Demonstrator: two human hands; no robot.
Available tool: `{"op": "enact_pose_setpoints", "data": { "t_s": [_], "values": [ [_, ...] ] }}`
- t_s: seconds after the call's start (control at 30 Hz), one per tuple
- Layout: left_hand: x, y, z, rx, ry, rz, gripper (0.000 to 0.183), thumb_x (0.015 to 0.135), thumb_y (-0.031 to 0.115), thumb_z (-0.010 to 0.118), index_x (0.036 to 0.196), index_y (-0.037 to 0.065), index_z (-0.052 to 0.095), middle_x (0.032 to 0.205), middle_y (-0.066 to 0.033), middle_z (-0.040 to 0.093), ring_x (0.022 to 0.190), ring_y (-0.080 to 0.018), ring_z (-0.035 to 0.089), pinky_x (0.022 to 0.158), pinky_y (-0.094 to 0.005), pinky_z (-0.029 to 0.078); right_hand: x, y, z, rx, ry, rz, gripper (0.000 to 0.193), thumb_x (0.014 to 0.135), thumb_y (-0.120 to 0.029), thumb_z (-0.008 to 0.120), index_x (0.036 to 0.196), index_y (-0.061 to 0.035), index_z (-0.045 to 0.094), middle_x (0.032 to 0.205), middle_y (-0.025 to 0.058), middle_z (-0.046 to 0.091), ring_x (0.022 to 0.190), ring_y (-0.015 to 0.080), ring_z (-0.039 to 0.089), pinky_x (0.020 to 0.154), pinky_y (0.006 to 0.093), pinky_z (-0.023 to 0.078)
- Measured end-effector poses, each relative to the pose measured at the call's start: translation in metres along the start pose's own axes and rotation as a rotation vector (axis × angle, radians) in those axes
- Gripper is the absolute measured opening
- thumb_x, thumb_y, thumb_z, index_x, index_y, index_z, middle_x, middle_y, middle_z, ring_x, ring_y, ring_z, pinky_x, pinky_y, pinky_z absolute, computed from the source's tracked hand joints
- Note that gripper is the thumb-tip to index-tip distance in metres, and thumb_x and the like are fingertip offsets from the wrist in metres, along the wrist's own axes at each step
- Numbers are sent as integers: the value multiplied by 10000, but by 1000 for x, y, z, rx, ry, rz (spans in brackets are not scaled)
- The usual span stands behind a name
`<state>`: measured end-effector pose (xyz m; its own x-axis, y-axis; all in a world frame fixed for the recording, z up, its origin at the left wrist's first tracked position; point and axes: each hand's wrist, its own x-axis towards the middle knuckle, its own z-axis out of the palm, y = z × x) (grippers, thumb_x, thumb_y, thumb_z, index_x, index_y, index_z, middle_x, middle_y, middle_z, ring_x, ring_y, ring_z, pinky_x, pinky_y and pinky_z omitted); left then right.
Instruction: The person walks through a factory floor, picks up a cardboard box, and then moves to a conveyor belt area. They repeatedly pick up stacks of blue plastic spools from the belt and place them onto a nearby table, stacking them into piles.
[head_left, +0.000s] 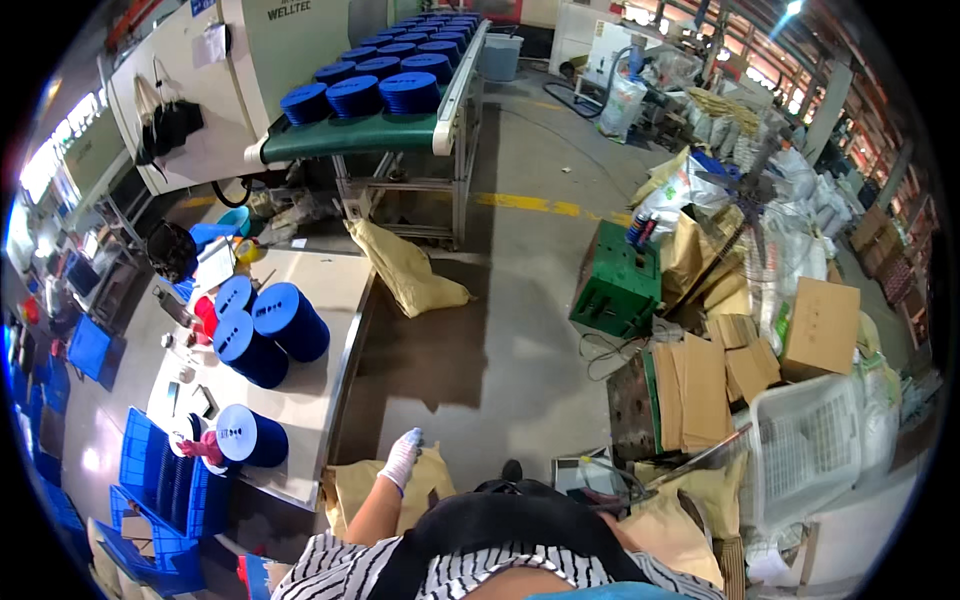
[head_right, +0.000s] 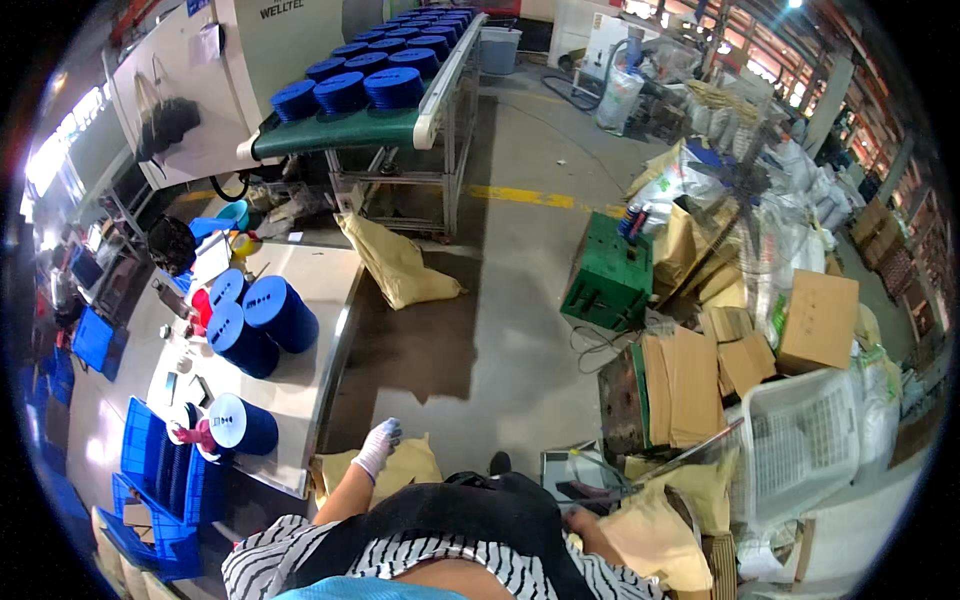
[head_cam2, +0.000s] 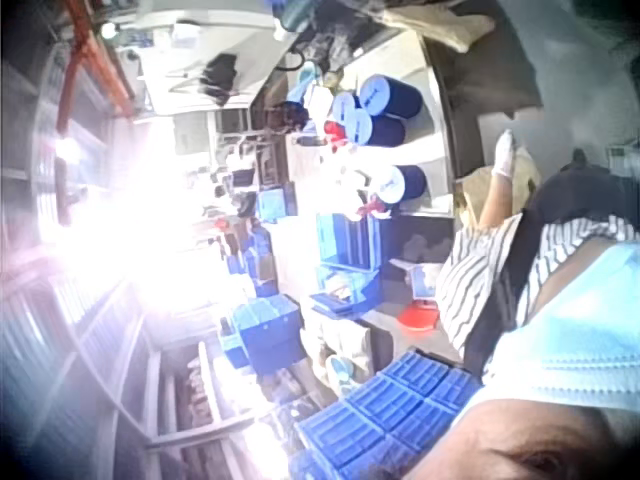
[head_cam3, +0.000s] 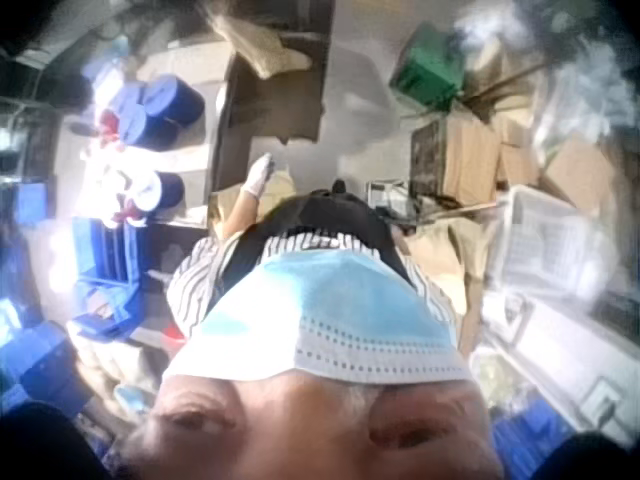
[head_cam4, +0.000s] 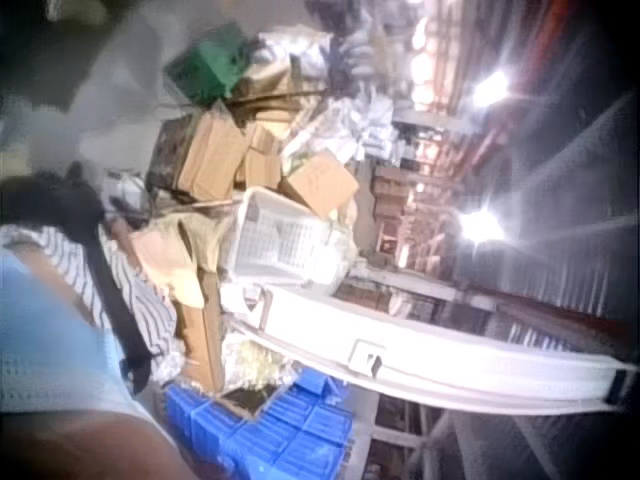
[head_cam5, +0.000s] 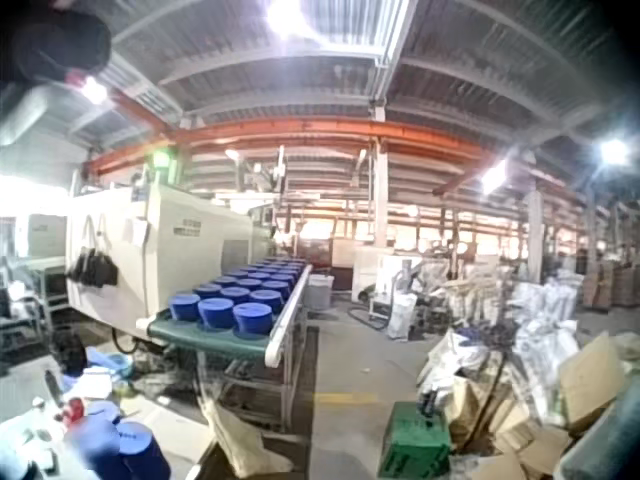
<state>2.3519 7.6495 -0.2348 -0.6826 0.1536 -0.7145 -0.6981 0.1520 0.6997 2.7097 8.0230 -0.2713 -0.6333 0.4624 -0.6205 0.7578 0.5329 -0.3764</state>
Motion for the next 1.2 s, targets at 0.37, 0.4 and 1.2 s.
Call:
{"op": "enact_pose_setpoints", "data": {
  "t_s": [0.37, 0.4, 1.2],
  "values": [
    [97, 146, 13, -412, 301, 462, 316, 892, 298, 559, 1123, 89, 613, 998, -19, 627, 838, -101, 570, 689, -230, 450, 332, -294, -234, 703, -15, -392, 108, 895, -134, 535, 928, -38, 573, 778, 38, 591, 669, 109, 551, 602, 237, 445],
    [104, 174, 22, -504, 319, 440, 309, 892, 300, 559, 1111, 90, 617, 1015, -24, 631, 873, -96, 575, 701, -227, 455, 344, -323, -248, 589, -18, -449, 112, 896, -134, 534, 938, -39, 575, 784, 38, 593, 677, 110, 554, 609, 241, 449],
    [257, 802, 93, -1215, 418, 1009, 399, 900, 382, 503, 1195, 114, 522, 1179, -48, 557, 1106, -191, 498, 1000, -336, 348, 518, -1049, -553, 691, -944, -1083, 612, 933, -392, 467, 1387, -30, 275, 1457, 130, 254, 1385, 235, 117, 1110, 358, 91]
  ]
}}
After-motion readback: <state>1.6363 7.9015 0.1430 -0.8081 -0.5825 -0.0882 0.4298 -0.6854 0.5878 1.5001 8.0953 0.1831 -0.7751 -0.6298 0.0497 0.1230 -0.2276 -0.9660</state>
